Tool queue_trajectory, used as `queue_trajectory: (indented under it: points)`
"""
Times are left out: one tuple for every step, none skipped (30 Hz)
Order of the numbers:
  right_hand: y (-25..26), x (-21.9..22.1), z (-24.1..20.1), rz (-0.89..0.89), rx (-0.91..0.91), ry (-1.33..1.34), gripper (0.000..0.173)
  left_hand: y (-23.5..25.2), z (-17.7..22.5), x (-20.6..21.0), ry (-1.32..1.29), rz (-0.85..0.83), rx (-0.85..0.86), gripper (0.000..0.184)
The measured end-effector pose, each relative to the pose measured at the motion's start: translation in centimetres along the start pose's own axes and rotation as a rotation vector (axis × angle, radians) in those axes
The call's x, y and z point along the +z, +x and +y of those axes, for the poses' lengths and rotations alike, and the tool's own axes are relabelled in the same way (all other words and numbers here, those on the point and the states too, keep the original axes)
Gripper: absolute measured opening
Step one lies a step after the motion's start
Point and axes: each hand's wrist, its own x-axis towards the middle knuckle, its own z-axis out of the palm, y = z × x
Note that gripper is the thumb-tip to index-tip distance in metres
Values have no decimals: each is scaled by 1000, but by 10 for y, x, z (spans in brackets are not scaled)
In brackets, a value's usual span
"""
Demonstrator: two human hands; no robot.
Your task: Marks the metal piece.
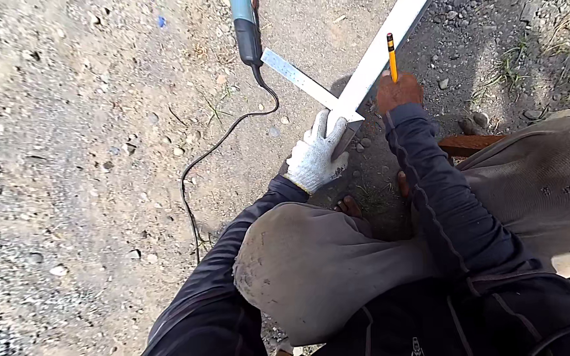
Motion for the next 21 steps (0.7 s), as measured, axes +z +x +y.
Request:
queue_trajectory:
  points:
    - [3,11,10,41,47,136,41,-1,-1,0,-2,-4,4,80]
    - [3,28,22,50,109,275,41,-1,-1,-1,-8,-9,3,80]
    - [4,48,37,42,158,407,42,-2,0,-2,-14,-11,1,80]
    - [1,67,50,7,184,527,45,-2,0,-1,-18,-12,-2,79]
    - [-5,83,60,-33,174,598,46,-2,-1,0,-25,-10,-2,79]
    - [-10,95,66,-60,133,641,44,-2,-2,2,-30,-5,-2,79]
    - [-16,105,68,-66,80,669,40,-3,-4,3,-26,7,5,79]
    - [-21,111,68,-60,36,677,34,-4,-6,5,-36,22,16,80]
    - [-27,113,64,-57,16,655,31,-7,-8,5,-64,30,13,81]
    - [-33,109,57,-73,37,607,30,-10,-8,3,-100,25,-3,87]
    - [-38,98,45,-137,109,522,28,-14,-6,0,-151,28,-34,93]
    - [-41,85,33,-247,196,426,30,-17,-5,-1,-177,33,-78,101]
    - [-42,96,42,-157,112,474,32,-19,-5,-2,-184,27,-108,106]
    - [-42,106,50,-92,37,526,35,-21,-5,-3,-178,12,-128,110]
    - [-45,107,53,-94,28,567,37,-23,-7,-3,-178,-2,-134,112]
    - [-54,99,50,-143,77,597,36,-25,-10,-4,-188,-20,-138,113]
    - [-66,85,46,-234,167,613,35,-28,-14,-3,-211,-42,-147,114]
    - [-73,83,48,-285,226,669,34,-30,-19,-3,-245,-62,-158,113]
    - [-74,91,56,-308,244,728,35,-32,-24,-4,-298,-81,-179,110]
    - [-71,104,66,-317,232,776,35,-33,-29,-4,-345,-99,-208,105]
    - [-67,116,75,-316,202,806,35,-34,-35,-4,-400,-118,-237,96]
